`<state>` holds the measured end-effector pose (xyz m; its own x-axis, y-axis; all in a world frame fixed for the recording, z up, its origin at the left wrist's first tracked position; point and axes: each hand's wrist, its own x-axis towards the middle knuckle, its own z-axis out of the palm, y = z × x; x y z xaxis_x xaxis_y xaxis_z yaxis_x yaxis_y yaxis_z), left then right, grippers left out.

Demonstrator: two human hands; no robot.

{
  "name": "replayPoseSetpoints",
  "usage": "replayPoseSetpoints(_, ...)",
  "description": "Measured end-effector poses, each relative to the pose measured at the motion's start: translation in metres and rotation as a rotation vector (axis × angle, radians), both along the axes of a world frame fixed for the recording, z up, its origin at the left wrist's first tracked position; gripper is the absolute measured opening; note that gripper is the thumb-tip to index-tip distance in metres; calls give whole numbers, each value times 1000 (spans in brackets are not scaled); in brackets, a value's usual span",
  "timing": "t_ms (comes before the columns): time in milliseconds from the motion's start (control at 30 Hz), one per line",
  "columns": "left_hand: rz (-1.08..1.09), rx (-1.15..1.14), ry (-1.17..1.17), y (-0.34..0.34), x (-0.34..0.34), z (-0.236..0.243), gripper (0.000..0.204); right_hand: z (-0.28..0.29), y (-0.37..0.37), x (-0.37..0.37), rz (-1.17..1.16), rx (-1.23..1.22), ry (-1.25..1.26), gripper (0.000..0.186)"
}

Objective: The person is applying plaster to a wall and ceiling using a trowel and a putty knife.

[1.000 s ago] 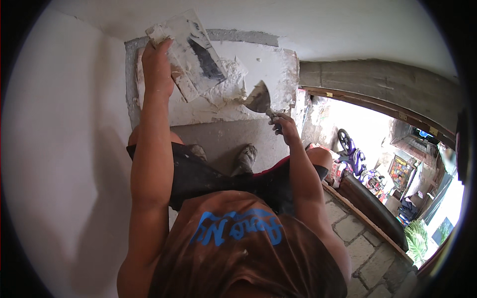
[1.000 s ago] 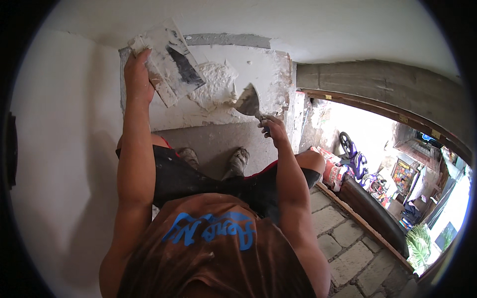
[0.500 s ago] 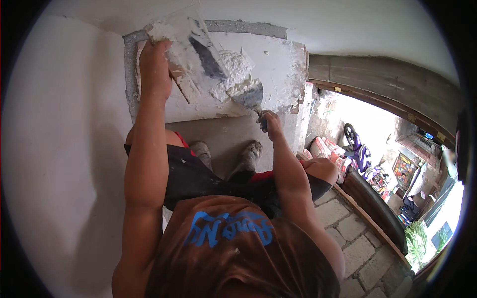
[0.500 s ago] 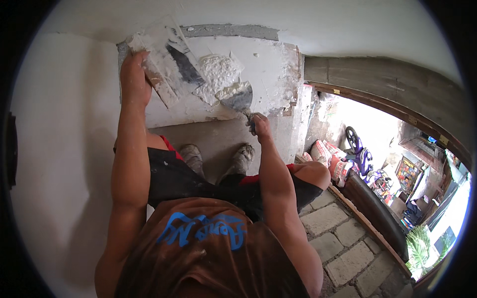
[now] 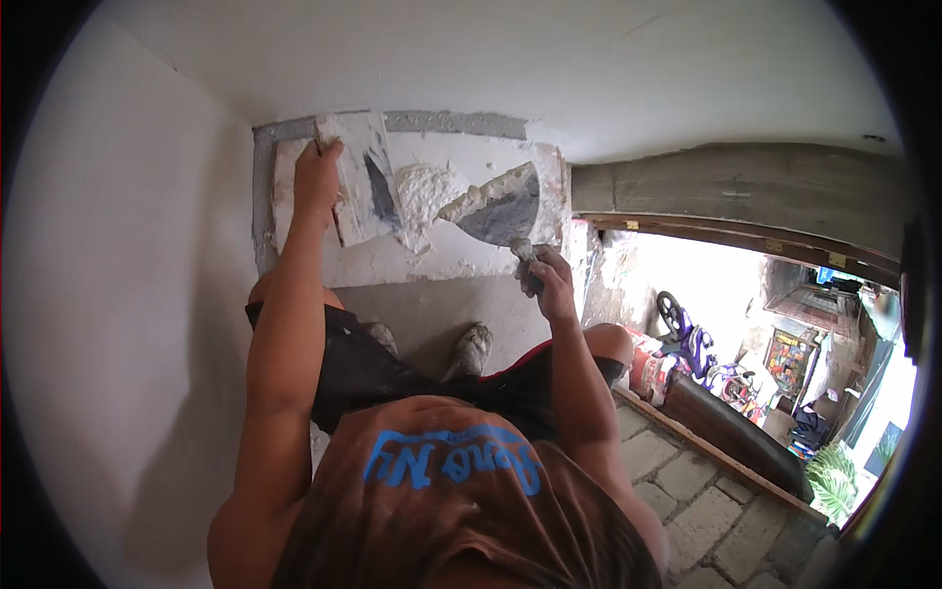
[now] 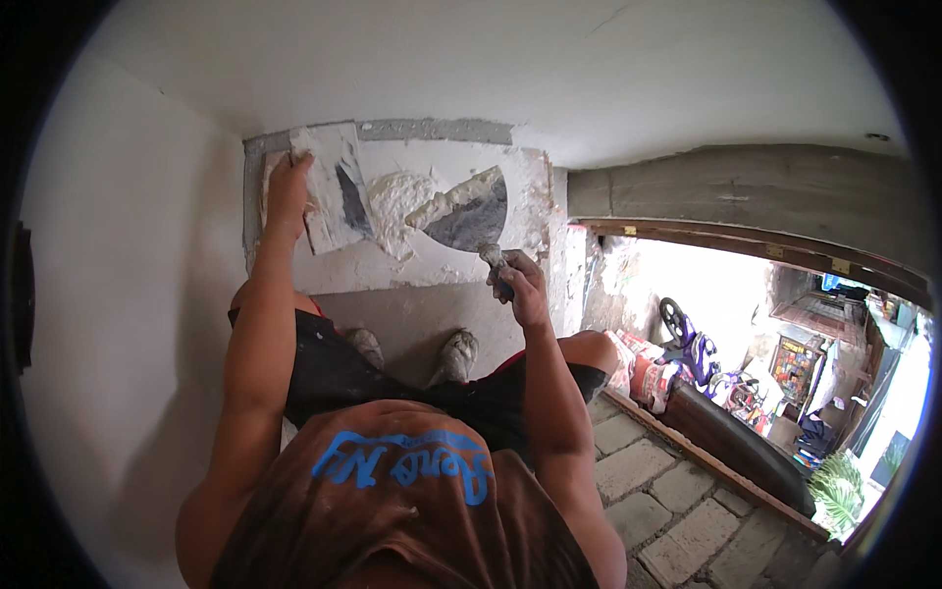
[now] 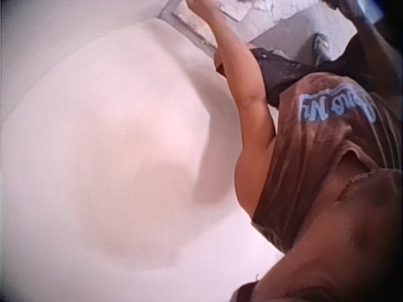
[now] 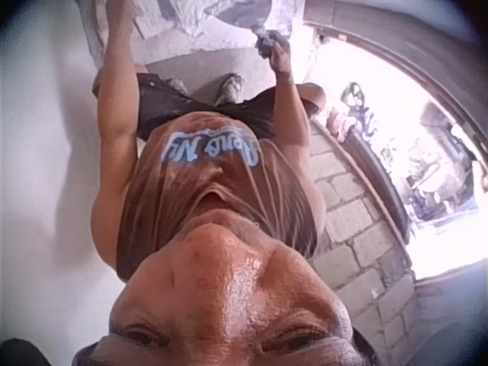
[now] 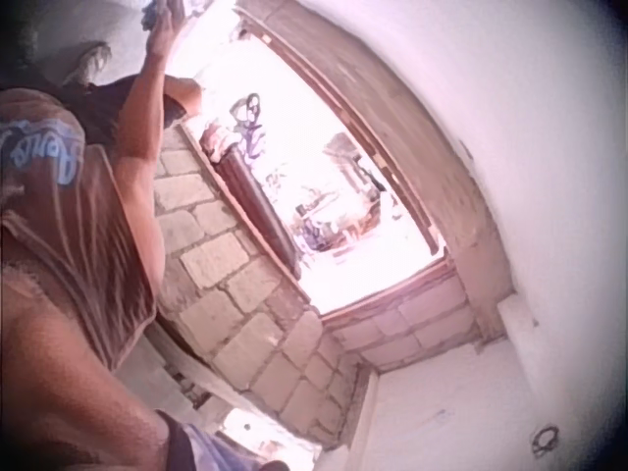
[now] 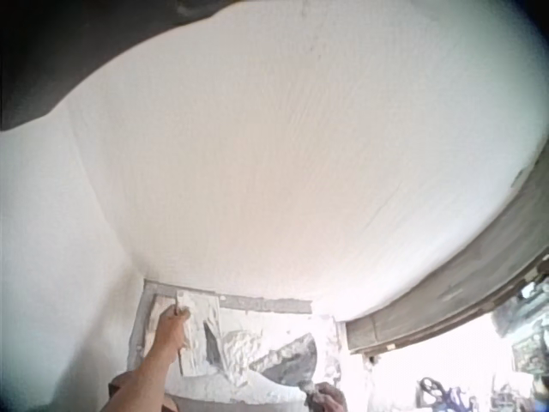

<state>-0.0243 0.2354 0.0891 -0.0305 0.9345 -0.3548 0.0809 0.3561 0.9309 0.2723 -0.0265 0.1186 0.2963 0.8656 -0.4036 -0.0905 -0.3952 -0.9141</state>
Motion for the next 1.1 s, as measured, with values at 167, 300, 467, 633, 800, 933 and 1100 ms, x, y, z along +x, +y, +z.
replayPoseSetpoints(167, -84, -291, -392, -14, 27, -3, 35, 61, -6, -16, -59, 281, -192, 33)
replayPoseSetpoints(300, -141, -443, -521, -28, 45, 31, 36, 69, -15, -33, 42, 409, -716, 35)
replayPoseSetpoints(467, -262, -478, -805, -35, 54, 45, 38, 56, -18, -52, 71, 587, -973, 41)
replayPoseSetpoints(633, -254, -454, -823, -43, 52, 68, 36, 50, -21, -50, 200, 582, -1056, 46)
replayPoseSetpoints(800, -276, -382, -867, -50, 46, 83, 37, 44, -23, -49, 200, 558, -973, 45)
replayPoseSetpoints(933, -304, -342, -872, -53, 57, 87, 38, 38, -18, -39, 165, 545, -923, 42)
replayPoseSetpoints(1100, -354, -385, -842, -47, 41, 94, 40, 43, 6, -34, 47, 596, -808, 38)
